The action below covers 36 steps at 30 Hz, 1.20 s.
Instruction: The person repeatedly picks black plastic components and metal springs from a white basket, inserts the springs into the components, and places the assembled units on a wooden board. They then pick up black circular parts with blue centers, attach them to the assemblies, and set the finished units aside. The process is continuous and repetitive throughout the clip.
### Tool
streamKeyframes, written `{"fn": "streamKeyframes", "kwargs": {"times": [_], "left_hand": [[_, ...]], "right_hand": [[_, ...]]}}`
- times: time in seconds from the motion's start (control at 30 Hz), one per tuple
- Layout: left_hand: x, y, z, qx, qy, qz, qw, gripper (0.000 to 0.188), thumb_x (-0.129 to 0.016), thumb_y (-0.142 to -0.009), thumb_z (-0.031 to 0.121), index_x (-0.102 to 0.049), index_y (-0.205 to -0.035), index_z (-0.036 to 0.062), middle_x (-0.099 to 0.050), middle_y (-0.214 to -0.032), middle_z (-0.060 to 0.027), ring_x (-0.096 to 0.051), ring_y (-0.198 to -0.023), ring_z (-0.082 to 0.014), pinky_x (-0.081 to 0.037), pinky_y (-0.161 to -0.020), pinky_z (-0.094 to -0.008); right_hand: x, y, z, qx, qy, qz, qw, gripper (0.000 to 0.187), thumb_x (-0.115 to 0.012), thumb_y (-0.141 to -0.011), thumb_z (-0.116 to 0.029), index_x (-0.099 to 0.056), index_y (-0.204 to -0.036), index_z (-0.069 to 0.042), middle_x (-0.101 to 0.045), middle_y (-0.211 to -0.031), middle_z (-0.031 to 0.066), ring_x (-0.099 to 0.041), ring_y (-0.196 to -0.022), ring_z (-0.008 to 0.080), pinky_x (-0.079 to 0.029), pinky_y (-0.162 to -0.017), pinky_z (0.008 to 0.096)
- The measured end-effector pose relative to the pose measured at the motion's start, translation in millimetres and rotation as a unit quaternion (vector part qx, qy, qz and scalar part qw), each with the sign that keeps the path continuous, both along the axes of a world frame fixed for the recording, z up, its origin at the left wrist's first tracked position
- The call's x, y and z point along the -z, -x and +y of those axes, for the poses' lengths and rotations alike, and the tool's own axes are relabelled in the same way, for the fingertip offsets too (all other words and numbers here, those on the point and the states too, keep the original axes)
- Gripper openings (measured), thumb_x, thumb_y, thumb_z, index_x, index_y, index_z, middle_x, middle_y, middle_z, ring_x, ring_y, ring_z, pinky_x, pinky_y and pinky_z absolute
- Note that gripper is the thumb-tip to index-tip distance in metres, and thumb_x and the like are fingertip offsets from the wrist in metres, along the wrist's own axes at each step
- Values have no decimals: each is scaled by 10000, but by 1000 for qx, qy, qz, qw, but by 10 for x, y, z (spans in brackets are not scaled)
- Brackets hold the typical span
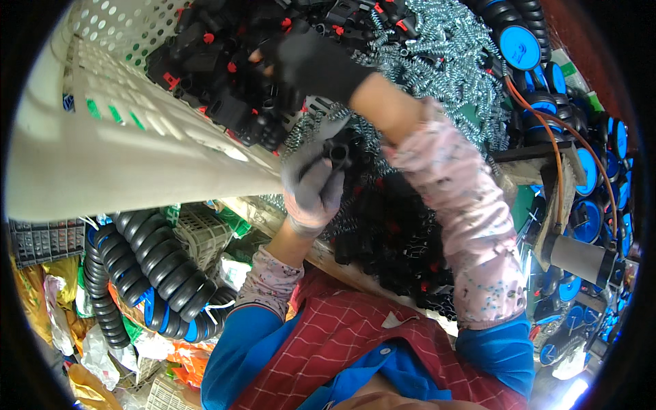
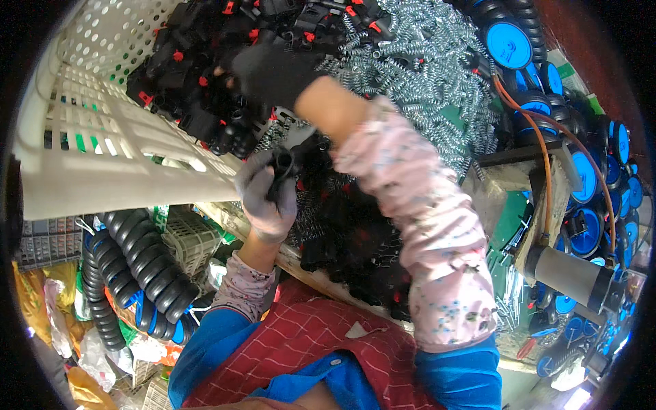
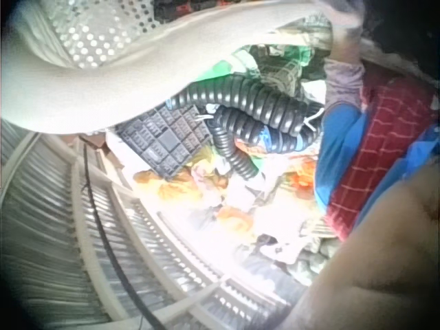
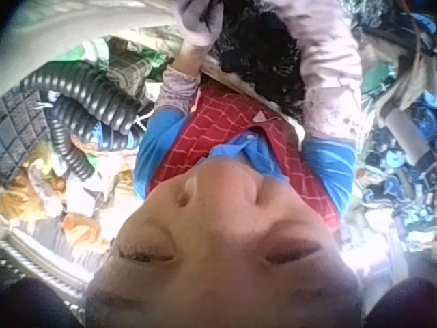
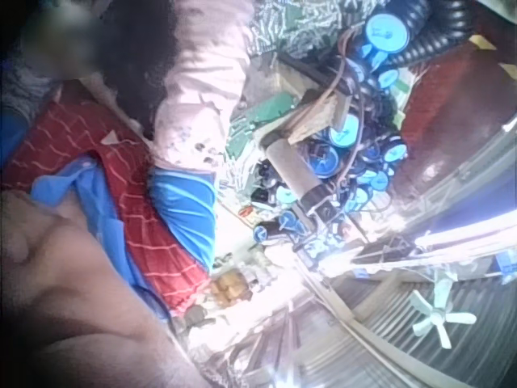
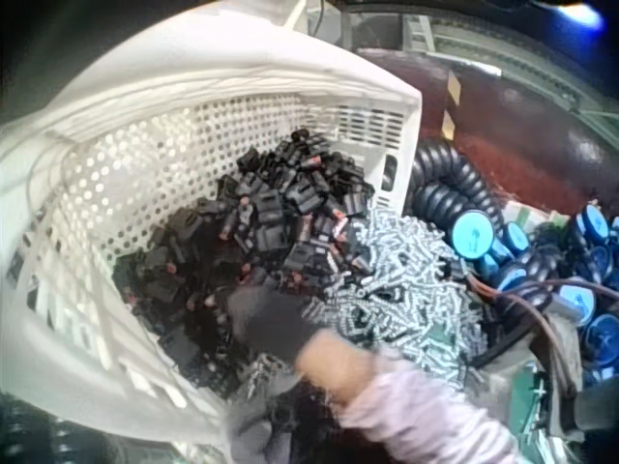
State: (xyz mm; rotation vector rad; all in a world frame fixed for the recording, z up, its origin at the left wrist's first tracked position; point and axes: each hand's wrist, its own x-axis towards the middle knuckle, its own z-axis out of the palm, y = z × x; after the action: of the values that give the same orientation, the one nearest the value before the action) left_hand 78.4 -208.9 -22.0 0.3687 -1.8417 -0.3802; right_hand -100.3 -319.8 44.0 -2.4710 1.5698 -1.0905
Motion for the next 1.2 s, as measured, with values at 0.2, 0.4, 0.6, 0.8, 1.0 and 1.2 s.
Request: {"fn": "streamKeyframes", "kwargs": {"times": [0.2,0.4,0.6,0.8,1.0,1.2], "left_hand": [[129,-13,-80,140,4,72,988,243,-669,-825,-22,-657,-1022,120,-610,-1127,-249,-679,-919,-386,-598,-759,-435],[-31,-116,89,72,-21,64,995,172,-714,-800,-28,-697,-920,94,-595,-1175,-203,-667,-933,-334,-578,-763,-376],[-476,-419,508,443,-658,103,600,464,-591,-985,348,-493,-1316,38,-580,-1225,-112,-616,-1075,-215,-594,-774,-348],[-653,-591,655,601,-675,-33,427,669,-708,-883,211,-404,-1458,52,-580,-1302,-92,-568,-1209,-180,-424,-1072,-386],[-472,-639,587,479,-478,-69,733,645,-832,-745,181,-522,-1306,114,-485,-1366,-189,-561,-1192,-289,-471,-1020,-424],[-425,-709,441,243,-298,-146,911,598,-863,-654,152,-624,-1201,113,-478,-1321,-193,-558,-1173,-384,-511,-949,-456]], "right_hand": [[168,-452,-117,192,-56,289,936,189,-672,-786,-155,-723,-953,-82,-689,-932,94,-696,-801,267,-552,-663,350],[-459,100,803,156,33,11,987,321,-788,-767,-168,-677,-1061,-101,-667,-965,98,-702,-837,280,-549,-686,340],[-986,-23,2265,-21,-58,-180,982,319,-755,-790,-17,-664,-1088,-80,-671,-1100,78,-689,-941,271,-557,-794,334],[-836,-240,2560,-150,-173,-88,969,223,-640,-884,-28,-670,-1100,-73,-691,-1143,137,-691,-997,298,-560,-827,353],[-248,275,1717,120,-187,-70,972,184,-655,-886,-59,-699,-1064,-77,-705,-1010,104,-704,-898,237,-549,-756,330],[534,446,1007,85,-52,254,962,294,-688,-754,-71,-693,-1046,-106,-665,-1070,126,-662,-952,333,-557,-787,415]]}}
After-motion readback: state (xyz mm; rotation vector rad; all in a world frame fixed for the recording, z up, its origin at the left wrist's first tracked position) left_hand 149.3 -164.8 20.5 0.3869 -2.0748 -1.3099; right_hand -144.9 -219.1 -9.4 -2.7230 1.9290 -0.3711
